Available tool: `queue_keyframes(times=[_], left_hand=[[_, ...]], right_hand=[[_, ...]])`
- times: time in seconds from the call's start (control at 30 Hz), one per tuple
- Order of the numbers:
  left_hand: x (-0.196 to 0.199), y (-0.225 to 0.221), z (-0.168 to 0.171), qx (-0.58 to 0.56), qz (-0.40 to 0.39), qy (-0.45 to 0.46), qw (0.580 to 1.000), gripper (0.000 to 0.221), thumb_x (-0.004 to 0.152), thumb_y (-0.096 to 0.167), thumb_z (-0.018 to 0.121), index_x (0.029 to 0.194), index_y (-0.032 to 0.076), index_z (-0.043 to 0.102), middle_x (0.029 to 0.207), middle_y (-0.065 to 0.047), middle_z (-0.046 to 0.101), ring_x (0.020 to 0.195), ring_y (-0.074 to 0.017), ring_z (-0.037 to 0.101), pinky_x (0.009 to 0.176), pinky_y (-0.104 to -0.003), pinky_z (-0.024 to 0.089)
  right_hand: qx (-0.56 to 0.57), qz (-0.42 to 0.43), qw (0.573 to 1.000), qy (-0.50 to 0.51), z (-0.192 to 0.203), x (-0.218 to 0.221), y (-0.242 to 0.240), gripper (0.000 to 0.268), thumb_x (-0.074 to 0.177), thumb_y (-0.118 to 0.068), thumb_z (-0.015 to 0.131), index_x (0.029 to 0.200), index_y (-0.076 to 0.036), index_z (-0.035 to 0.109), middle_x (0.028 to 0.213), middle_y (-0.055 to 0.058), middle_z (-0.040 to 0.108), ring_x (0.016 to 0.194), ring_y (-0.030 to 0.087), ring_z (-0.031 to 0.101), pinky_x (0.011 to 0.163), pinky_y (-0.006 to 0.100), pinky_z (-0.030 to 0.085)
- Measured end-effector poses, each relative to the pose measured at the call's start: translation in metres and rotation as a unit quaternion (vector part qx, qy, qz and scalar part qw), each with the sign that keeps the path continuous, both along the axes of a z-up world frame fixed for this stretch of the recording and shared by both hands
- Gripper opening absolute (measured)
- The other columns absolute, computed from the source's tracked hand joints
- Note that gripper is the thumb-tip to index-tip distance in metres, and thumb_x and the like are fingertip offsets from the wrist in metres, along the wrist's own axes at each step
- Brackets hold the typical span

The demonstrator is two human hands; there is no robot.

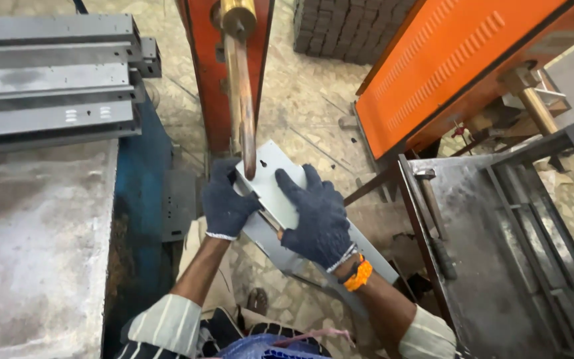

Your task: Using a spot welding machine to join and assemble metal casing components for industrial products.

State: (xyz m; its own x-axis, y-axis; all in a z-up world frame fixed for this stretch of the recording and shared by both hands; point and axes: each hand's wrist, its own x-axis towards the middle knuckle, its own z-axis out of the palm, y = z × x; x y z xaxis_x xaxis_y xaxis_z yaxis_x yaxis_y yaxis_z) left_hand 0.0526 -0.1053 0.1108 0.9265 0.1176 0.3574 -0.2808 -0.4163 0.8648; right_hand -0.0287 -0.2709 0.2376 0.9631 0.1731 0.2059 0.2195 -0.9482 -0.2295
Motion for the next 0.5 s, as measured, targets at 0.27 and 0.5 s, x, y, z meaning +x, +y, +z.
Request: queue_keyframes(times=[0.27,0.5], left_hand=[[0.019,0.012,0.004,-0.128,-0.083,-0.007,0.988,0.077,0.061,0.025,0.100,0.122,0.007,0.057,0.112,-0.010,0.073,0.105,-0.0185,0.072,0.092,-0.035,0.057],[0.010,0.015,0.018,-0.105,-0.075,-0.003,0.992,0.075,0.063,0.026,0.096,0.124,0.007,0.056,0.110,-0.010,0.073,0.102,-0.0193,0.073,0.087,-0.036,0.058]], right_hand=[[0.017,-0.014,1.000,0.004,0.008,0.014,0.017,0.106,0.047,-0.032,0.089,0.147,-0.025,0.053,0.143,0.032,0.047,0.100,0.046,0.061,0.086,0.052,0.051],[0.000,-0.019,1.000,0.011,0.005,0.015,0.019,0.104,0.050,-0.032,0.088,0.147,-0.025,0.052,0.146,0.028,0.047,0.102,0.045,0.061,0.086,0.052,0.051]])
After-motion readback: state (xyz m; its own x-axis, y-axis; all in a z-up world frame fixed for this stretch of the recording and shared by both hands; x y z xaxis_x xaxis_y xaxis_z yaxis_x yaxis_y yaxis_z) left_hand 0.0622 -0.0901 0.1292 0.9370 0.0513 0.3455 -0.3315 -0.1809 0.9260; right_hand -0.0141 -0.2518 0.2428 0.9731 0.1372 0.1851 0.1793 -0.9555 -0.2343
